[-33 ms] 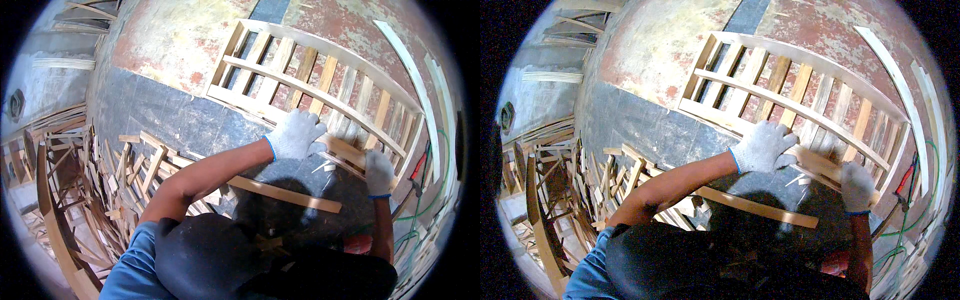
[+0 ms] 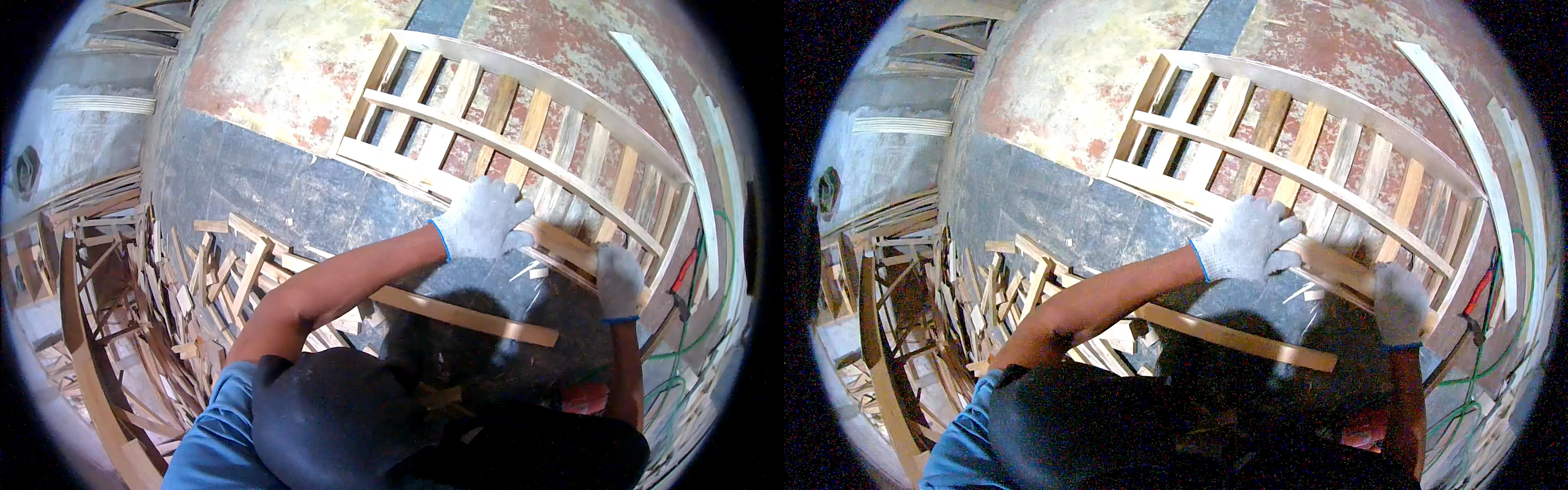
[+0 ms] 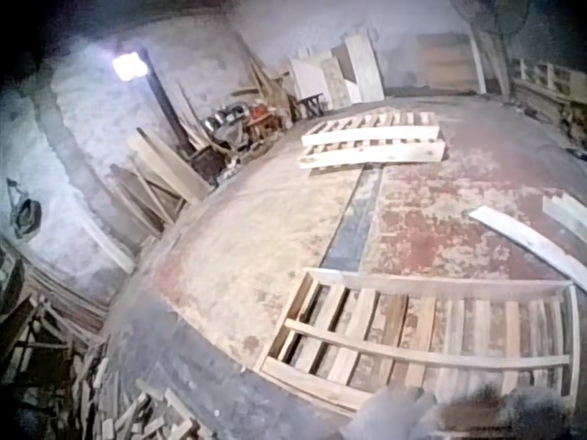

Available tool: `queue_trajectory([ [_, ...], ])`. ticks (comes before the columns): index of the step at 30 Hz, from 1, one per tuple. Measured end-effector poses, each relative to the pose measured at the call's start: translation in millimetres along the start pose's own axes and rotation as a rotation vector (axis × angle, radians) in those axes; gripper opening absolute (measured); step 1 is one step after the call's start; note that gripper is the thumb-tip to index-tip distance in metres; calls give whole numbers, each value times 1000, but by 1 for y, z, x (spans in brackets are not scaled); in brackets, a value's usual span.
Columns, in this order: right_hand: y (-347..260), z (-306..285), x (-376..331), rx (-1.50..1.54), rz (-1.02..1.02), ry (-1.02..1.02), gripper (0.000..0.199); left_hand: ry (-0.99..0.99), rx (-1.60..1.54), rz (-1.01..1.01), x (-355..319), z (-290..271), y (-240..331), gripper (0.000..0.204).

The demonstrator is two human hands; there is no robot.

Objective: The person assembles a rectangular wooden frame by nailing slats to side rails using a pneumatic nail gun. They position the frame on the floor, align the pieces, and drive nails into the joints. The person briefly moves to a table saw to cut a piece of wood before returning to the floor to continue nailing the frame together.

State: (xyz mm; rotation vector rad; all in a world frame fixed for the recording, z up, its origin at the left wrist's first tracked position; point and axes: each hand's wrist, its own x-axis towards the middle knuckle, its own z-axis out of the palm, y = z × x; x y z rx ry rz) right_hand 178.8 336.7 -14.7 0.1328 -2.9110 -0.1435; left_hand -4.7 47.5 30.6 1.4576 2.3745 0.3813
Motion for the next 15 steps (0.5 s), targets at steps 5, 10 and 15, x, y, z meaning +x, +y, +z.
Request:
queue_trajectory([
  [5,-30,-16,13,83,108,-323,31,135,-13,66,0,9,-8,44],
  [10,-17,6,8,100,60,-106,14,53,23,-60,3,-4,18,48],
  [15,-19,-19,-7,337,367,-263,33,22,110,44,4,15,23,55],
])
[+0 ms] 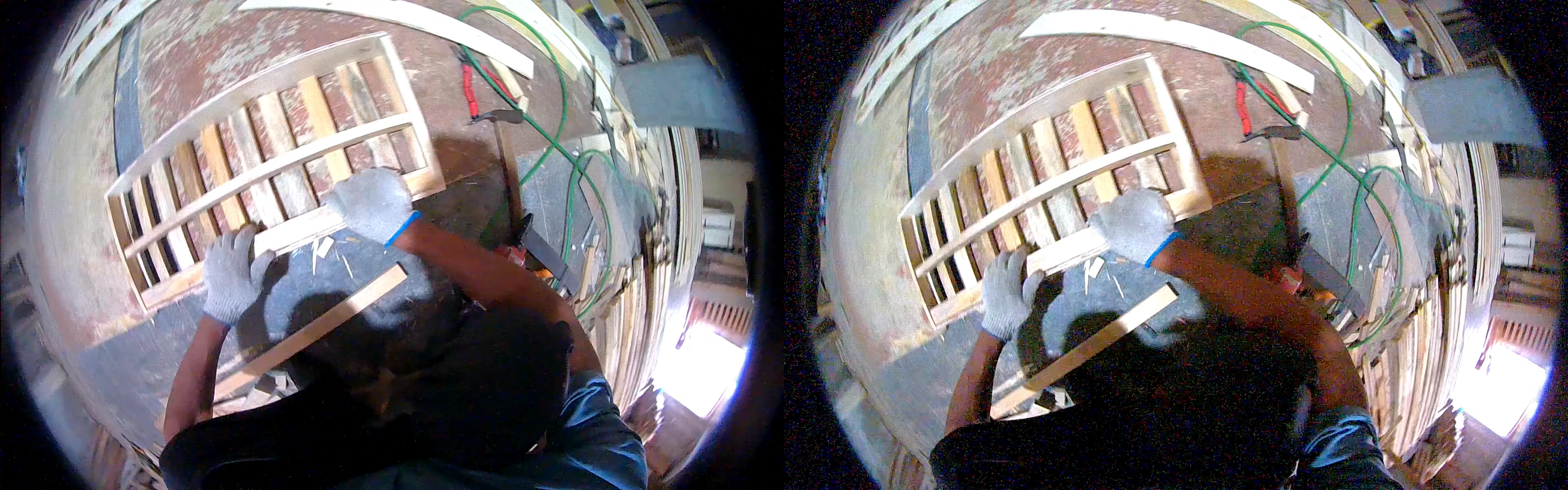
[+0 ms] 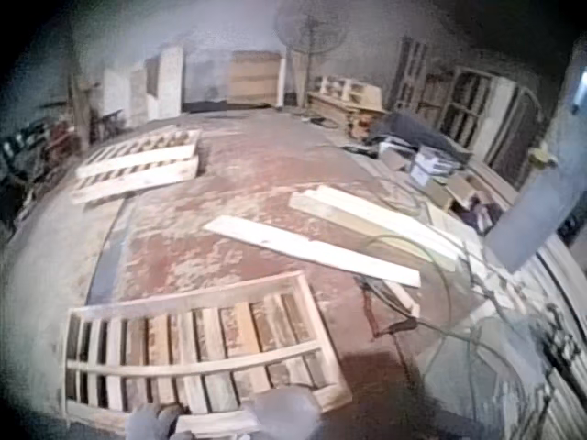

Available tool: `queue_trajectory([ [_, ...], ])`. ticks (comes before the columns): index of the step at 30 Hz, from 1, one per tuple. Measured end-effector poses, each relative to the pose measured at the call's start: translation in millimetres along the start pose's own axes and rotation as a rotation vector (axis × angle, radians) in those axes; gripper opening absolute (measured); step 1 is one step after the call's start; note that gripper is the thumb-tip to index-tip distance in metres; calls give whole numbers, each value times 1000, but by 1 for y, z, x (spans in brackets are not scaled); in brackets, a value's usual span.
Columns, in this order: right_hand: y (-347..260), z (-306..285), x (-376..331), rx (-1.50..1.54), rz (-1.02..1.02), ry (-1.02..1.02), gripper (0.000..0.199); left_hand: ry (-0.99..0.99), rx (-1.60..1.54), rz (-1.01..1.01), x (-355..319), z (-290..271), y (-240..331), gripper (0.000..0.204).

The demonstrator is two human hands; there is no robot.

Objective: The person assembles a rectangular wooden frame by nailing slats to side rails using a pneumatic nail gun. They position the frame on the floor, align the pieces, and drive nails into the joints. The person briefly moves to a table saw to cut a piece of wood before returning to the floor to continue nailing the frame together.

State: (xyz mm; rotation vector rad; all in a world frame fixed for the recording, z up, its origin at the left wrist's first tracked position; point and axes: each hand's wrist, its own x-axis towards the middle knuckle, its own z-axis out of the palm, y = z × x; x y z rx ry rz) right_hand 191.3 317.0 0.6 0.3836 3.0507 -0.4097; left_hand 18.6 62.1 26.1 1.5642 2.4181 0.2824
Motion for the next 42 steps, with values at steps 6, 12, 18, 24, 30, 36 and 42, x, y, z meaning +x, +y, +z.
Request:
queue_trajectory([
  [6,-1,3,0,52,-23,77,32,-190,79,85,20,-34,12,61],
  [12,-1,1,-1,128,-17,93,35,-350,-272,9,43,-43,37,68],
  [18,8,13,-8,159,11,117,35,-324,-430,-4,81,-43,92,69],
  [24,7,13,-5,129,15,124,35,-197,18,164,76,25,101,85],
  [30,30,-39,-68,107,56,585,20,-160,56,156,72,28,98,76],
  [36,83,-30,-289,23,823,464,56,-197,57,146,75,30,97,75],
  [42,68,26,-410,83,988,9,65,-221,131,125,62,21,88,78],
])
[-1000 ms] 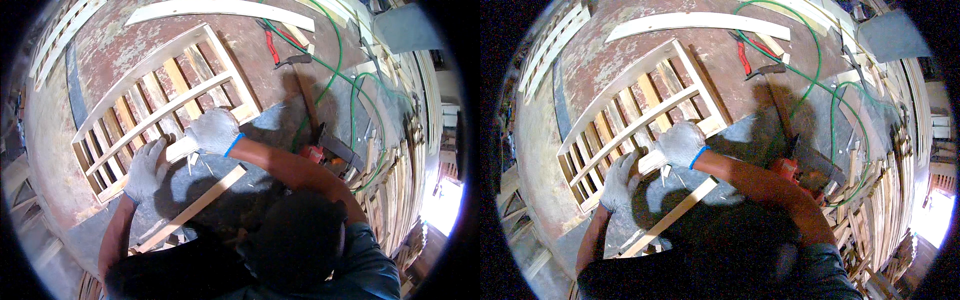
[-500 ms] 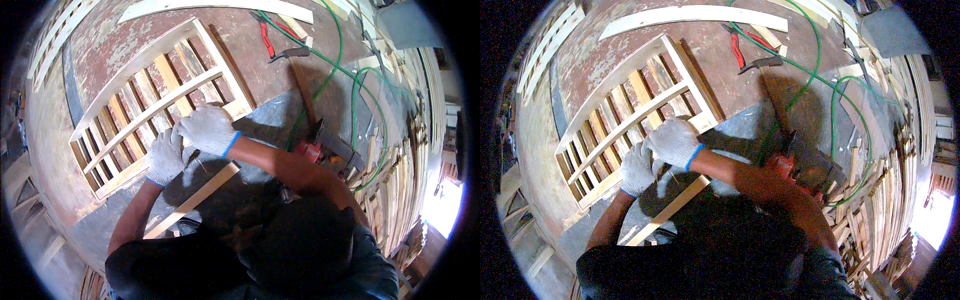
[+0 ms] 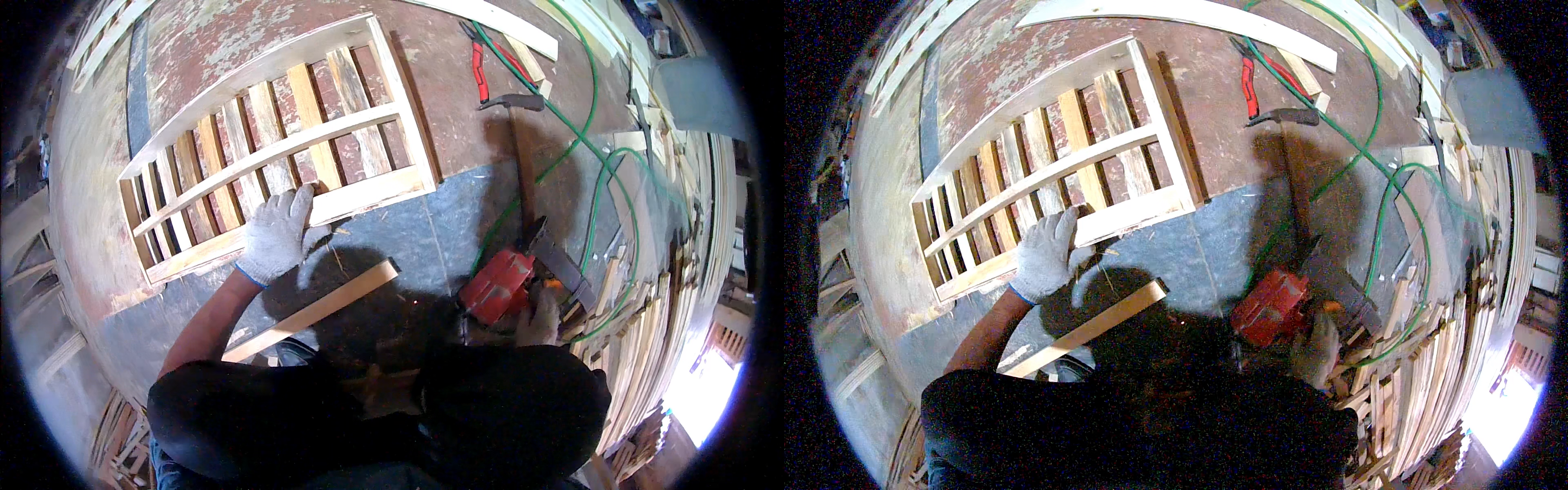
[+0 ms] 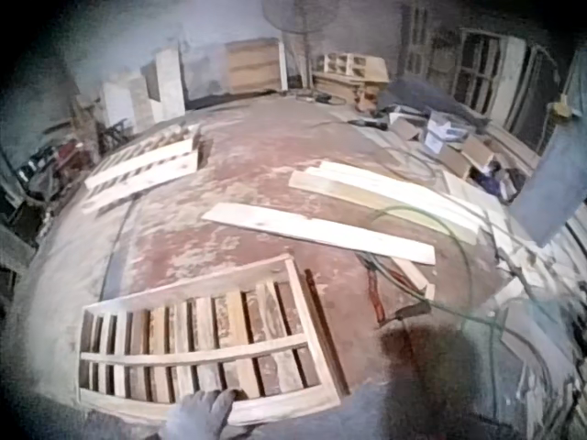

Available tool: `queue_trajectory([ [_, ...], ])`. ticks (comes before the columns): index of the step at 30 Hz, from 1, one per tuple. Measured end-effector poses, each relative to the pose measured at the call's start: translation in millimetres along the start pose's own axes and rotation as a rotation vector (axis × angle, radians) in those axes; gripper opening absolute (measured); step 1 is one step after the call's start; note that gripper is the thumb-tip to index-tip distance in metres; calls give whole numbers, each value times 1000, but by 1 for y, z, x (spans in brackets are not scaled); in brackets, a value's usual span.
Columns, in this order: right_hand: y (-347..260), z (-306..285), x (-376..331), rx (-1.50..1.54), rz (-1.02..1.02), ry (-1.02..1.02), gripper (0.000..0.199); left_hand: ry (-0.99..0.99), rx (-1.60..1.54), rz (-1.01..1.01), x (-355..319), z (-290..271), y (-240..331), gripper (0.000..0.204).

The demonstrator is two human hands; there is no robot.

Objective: The person assembles a rectangular wooden frame by nailing slats to side rails using a pneumatic nail gun. They position the frame on the floor, align the pieces, and drive nails into the joints. The person briefly moves to a table saw to cut a piece of wood before returning to the floor to continue nailing the frame together.

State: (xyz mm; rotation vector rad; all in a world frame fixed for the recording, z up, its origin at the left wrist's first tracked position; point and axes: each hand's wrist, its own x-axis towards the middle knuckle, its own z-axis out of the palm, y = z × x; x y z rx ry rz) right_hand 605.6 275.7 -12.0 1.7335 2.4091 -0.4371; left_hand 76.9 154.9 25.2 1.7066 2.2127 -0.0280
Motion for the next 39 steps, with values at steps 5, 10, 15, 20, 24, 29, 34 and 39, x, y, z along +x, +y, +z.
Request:
queue_trajectory([
  [5,-5,15,6,-154,47,-284,77,15,-13,74,11,3,-2,78],
  [10,-41,-22,25,-87,175,-335,56,39,14,76,9,4,2,76],
  [15,-69,-111,45,610,355,-219,31,30,-19,44,9,5,3,73],
  [20,-63,-163,112,981,185,-406,25,55,-44,35,5,3,4,73],
  [24,-18,-115,154,1125,81,-628,42,77,-31,57,11,12,2,76],
  [29,-94,-130,175,1625,408,-1070,39,69,-19,25,10,13,1,78],
  [34,-72,-97,184,1790,316,-1312,33,81,-14,31,11,17,0,76],
  [39,-81,-106,187,1787,374,-1250,25,103,17,54,11,22,-2,77],
])
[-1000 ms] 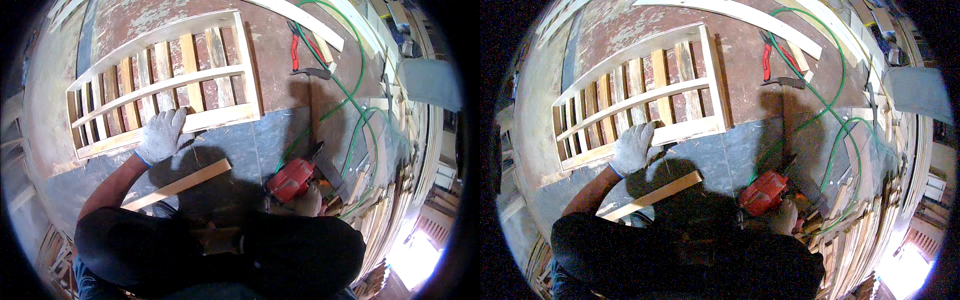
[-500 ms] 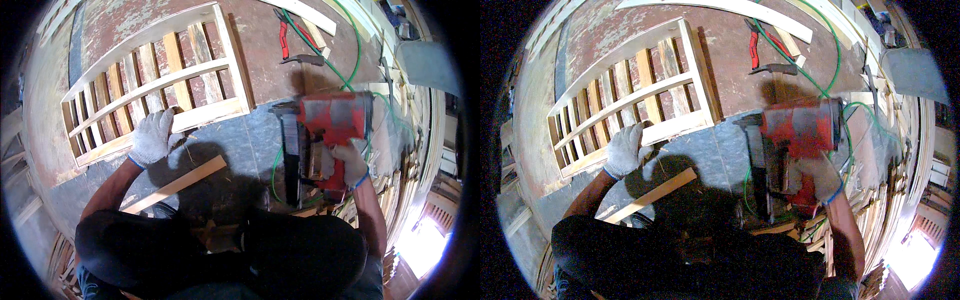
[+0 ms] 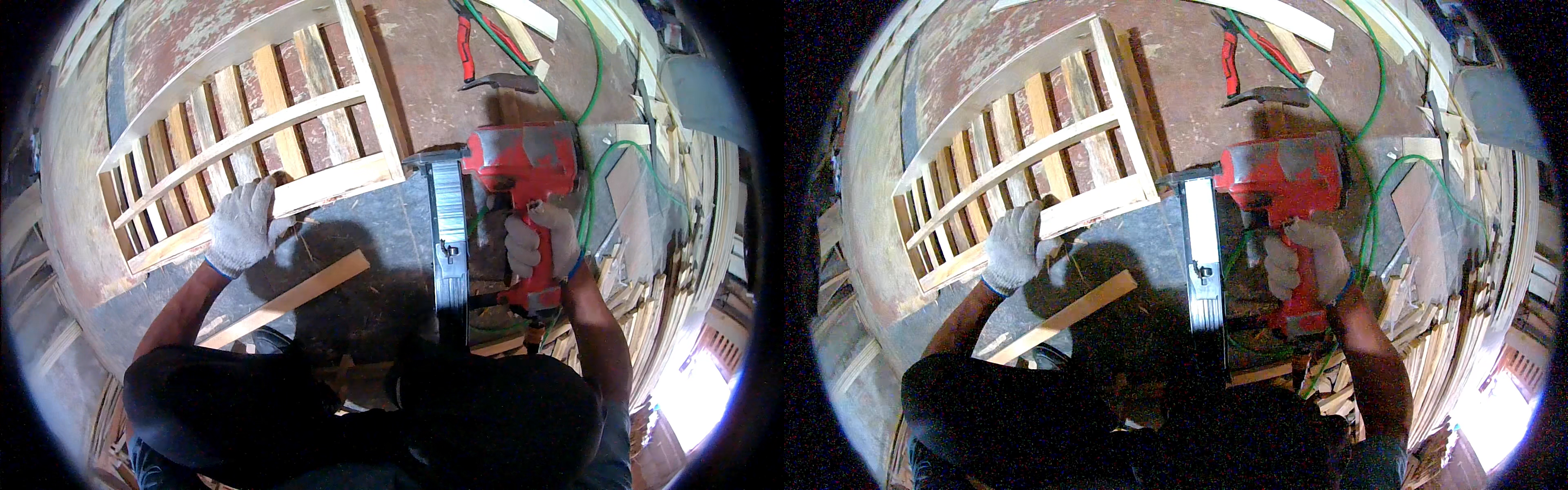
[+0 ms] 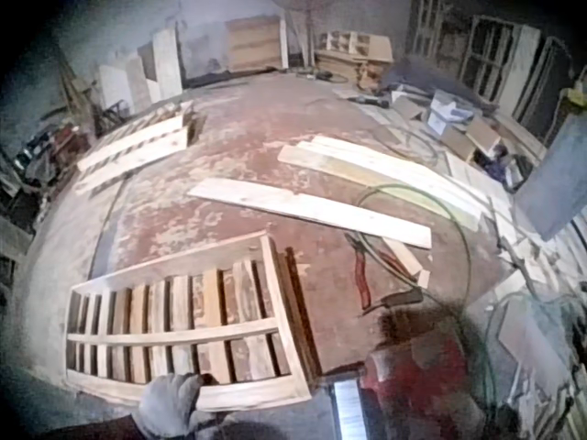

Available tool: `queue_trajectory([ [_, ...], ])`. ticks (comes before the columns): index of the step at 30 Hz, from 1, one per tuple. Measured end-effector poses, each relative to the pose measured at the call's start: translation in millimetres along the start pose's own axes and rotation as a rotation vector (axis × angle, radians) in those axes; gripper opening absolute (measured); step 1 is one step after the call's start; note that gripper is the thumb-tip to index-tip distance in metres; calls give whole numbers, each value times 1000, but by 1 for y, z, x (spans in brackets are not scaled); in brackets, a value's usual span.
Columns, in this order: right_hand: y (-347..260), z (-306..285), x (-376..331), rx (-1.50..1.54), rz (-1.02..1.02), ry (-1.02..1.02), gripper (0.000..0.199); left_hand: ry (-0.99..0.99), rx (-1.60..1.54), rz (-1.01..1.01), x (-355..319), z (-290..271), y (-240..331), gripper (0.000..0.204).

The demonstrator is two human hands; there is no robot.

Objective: The person assembles a rectangular wooden frame by nailing slats to side rails using a pneumatic nail gun. They position the frame on the floor, align the pieces, and drive nails into the joints. The person briefly moves to a table saw to cut a piece of wood before returning to the floor to continue nailing the frame together.

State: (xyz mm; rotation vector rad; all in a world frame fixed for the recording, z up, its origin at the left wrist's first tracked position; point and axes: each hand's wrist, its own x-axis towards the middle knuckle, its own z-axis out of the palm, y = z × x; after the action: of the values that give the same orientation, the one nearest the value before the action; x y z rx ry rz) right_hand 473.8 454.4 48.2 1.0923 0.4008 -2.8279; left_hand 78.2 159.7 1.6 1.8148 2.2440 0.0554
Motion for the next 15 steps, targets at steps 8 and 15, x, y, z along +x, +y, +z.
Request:
queue_trajectory([
  [8,-4,0,2,11,36,1,25,-17,-8,-10,1,-6,2,76],
  [15,0,6,-3,72,97,60,31,-11,4,-9,0,-6,3,75],
])
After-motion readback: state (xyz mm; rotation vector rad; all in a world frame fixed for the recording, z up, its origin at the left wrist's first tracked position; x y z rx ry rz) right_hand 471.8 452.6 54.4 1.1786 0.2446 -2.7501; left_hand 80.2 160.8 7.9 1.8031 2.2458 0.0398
